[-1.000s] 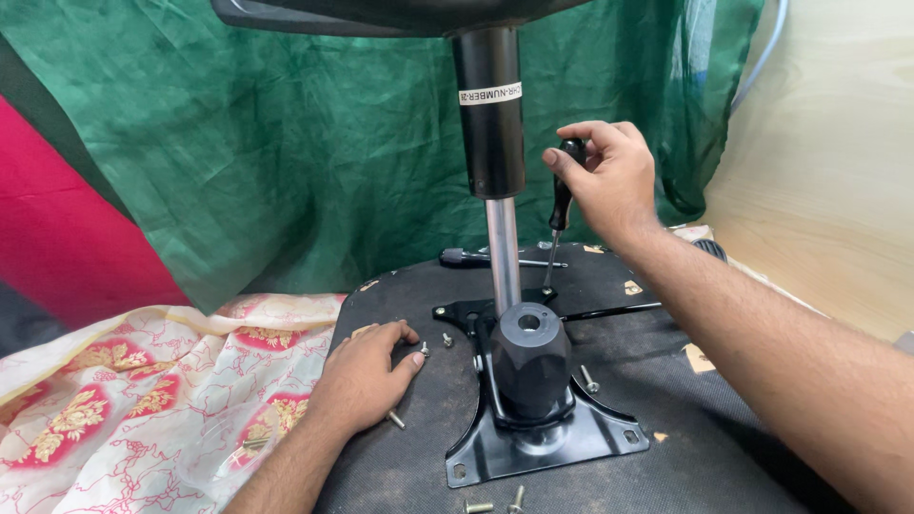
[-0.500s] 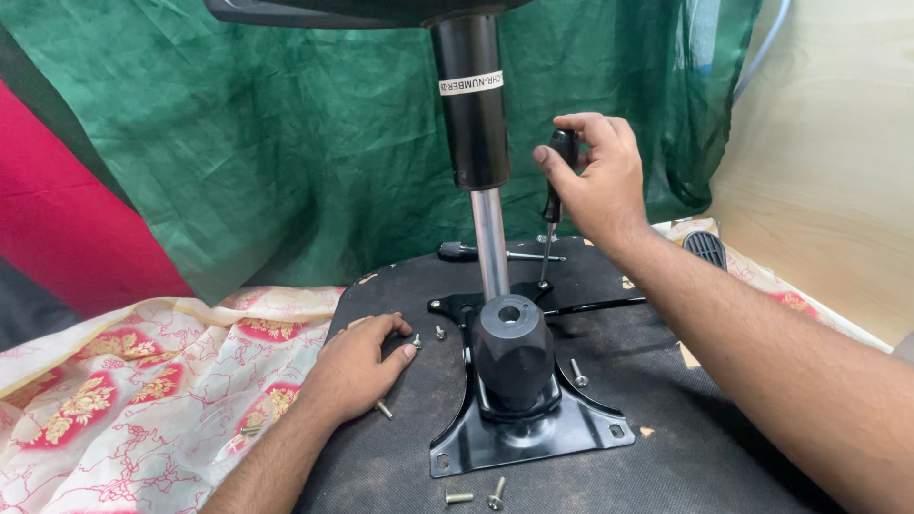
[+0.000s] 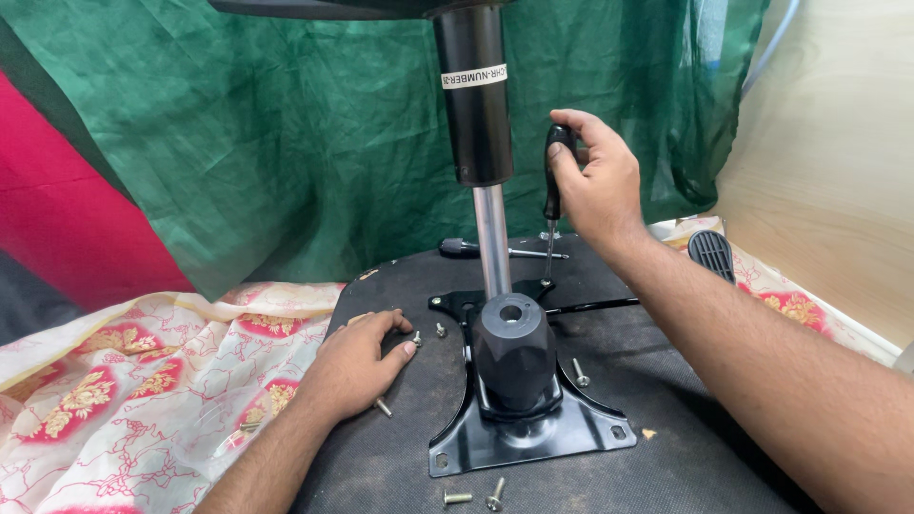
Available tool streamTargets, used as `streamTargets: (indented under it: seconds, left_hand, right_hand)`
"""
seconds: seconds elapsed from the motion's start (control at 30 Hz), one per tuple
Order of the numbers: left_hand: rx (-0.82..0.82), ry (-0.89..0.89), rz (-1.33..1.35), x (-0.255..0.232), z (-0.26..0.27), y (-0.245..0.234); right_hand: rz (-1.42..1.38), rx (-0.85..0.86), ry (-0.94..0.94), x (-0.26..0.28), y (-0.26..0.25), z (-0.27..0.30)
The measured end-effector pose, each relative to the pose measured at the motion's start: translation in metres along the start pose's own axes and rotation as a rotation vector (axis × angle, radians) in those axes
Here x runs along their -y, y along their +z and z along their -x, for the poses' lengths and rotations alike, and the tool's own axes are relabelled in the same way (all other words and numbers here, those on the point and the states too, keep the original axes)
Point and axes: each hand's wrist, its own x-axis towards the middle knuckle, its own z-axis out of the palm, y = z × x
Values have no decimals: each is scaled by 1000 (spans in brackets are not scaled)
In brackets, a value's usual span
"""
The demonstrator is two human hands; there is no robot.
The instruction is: The person uses a screwdriver to remove screws from the underside of an office chair seat, detaching the seat from the gas lift and base assembly. The seat is lifted away, leaving the base and lift components separated.
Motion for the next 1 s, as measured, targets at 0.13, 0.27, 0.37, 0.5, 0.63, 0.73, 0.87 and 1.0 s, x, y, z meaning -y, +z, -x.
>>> streamTargets:
  seconds: [0.13, 0.27, 0.37, 0.5, 0.63, 0.73, 0.87, 1.0]
  left_hand:
    - [21, -22, 2, -2, 1, -1]
    - [29, -33, 2, -4, 1, -3]
    - [18, -19, 0, -4, 1, -3]
    - [12, 1, 6, -3, 1, -2]
    - [28, -23, -14, -2, 0, -2]
    - [21, -14, -3, 0, -1, 0]
    - [8, 17, -4, 3, -2, 2]
    - [5, 21, -9, 4, -3, 3]
  right_hand:
    - [141, -50, -44, 1, -5, 1]
    - [140, -46, -52, 3, -4, 2]
    - [50, -63, -58, 3, 0, 3]
    - [-61, -25, 104, -3, 0, 6]
    - [89, -96, -210, -8, -3, 6]
    - [130, -79, -57, -8, -3, 6]
    - [111, -66, -45, -5, -1, 7]
    - [-13, -67, 20, -5, 2, 9]
